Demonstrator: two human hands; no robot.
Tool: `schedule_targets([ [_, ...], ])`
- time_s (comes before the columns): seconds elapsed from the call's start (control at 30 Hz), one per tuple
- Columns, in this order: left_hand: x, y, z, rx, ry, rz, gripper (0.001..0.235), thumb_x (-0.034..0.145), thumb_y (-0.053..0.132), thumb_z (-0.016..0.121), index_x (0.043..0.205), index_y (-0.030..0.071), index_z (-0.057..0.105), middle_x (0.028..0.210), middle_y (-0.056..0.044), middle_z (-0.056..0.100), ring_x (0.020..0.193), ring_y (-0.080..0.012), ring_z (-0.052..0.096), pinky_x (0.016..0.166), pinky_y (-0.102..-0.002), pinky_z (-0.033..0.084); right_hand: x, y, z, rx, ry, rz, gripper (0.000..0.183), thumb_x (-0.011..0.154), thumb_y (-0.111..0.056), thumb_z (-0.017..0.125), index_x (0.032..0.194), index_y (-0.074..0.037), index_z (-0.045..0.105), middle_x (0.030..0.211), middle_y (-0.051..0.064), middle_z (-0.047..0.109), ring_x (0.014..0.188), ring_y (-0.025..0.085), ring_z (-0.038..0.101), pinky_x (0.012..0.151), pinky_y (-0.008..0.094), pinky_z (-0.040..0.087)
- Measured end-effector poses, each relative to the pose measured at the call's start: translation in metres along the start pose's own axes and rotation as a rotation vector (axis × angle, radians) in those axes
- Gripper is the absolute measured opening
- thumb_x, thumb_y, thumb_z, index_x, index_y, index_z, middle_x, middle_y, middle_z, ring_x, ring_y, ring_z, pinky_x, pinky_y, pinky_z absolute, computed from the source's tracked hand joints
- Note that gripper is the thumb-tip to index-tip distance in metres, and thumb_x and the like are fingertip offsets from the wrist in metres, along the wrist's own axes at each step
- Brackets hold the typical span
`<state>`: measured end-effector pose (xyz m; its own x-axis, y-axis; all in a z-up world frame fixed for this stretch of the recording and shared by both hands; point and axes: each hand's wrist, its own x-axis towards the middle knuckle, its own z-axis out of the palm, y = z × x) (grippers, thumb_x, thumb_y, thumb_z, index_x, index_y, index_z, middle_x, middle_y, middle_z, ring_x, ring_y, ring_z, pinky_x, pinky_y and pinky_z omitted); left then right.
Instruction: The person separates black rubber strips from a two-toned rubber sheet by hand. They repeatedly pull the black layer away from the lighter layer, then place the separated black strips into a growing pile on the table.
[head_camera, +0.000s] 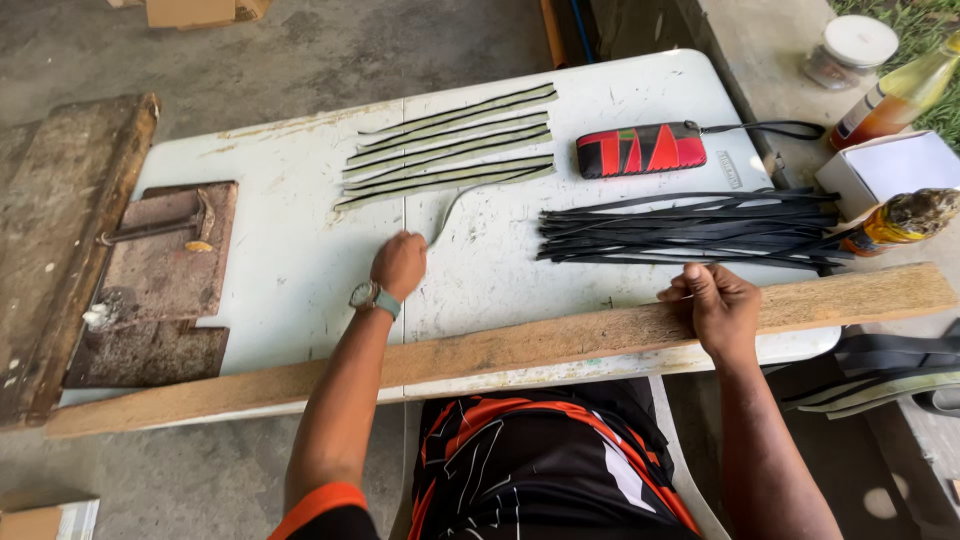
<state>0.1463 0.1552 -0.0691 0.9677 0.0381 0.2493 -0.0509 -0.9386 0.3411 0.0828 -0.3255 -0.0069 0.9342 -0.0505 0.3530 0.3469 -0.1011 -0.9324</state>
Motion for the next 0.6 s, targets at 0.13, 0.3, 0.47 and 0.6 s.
schedule_targets([
  [0.13,-0.038,0.029,-0.028,-0.029,-0.168,0.032,0.011,0.086,0.004,0.059,0.088,0.003,0.069,0.088,-0.02,0.072,0.08,-0.0376,0.071,0.074,-0.049,0.058,0.0,-0.011,0.004,-0.125,-0.097,-0.157,0.032,0.108,-0.031,0.064,0.11,0.001,0.07,0.098,0.01,0.076,0.096,0.018,0.073,0.087,0.03,0.057],
  [0.3,-0.086,0.071,-0.094,-0.196,-0.214,-0.024,0.017,0.087,0.007,0.066,0.102,0.0,0.062,0.081,-0.02,0.073,0.068,-0.0337,0.072,0.064,-0.045,0.057,-0.004,0.01,-0.003,-0.031,-0.004,0.095,0.031,0.103,-0.033,0.065,0.09,-0.005,0.068,0.069,0.005,0.066,0.066,0.015,0.069,0.061,0.028,0.055],
  [0.47,-0.12,0.104,-0.118,-0.39,-0.265,-0.228,0.021,0.092,0.018,0.072,0.103,0.003,0.063,0.076,-0.014,0.076,0.058,-0.0232,0.07,0.05,-0.04,0.052,0.0,0.031,-0.006,0.087,0.113,0.066,0.055,0.112,-0.032,0.069,0.067,-0.004,0.053,0.056,0.005,0.051,0.052,0.015,0.054,0.047,0.029,0.04],
  [0.6,-0.135,0.115,-0.098,-0.783,-0.122,-0.168,0.024,0.092,0.022,0.073,0.1,0.0,0.064,0.081,-0.011,0.078,0.061,-0.0154,0.072,0.053,-0.027,0.058,0.001,0.01,0.021,0.364,0.086,0.172,0.035,0.103,-0.03,0.067,0.076,-0.008,0.063,0.067,0.005,0.063,0.066,0.019,0.071,0.061,0.035,0.062],
])
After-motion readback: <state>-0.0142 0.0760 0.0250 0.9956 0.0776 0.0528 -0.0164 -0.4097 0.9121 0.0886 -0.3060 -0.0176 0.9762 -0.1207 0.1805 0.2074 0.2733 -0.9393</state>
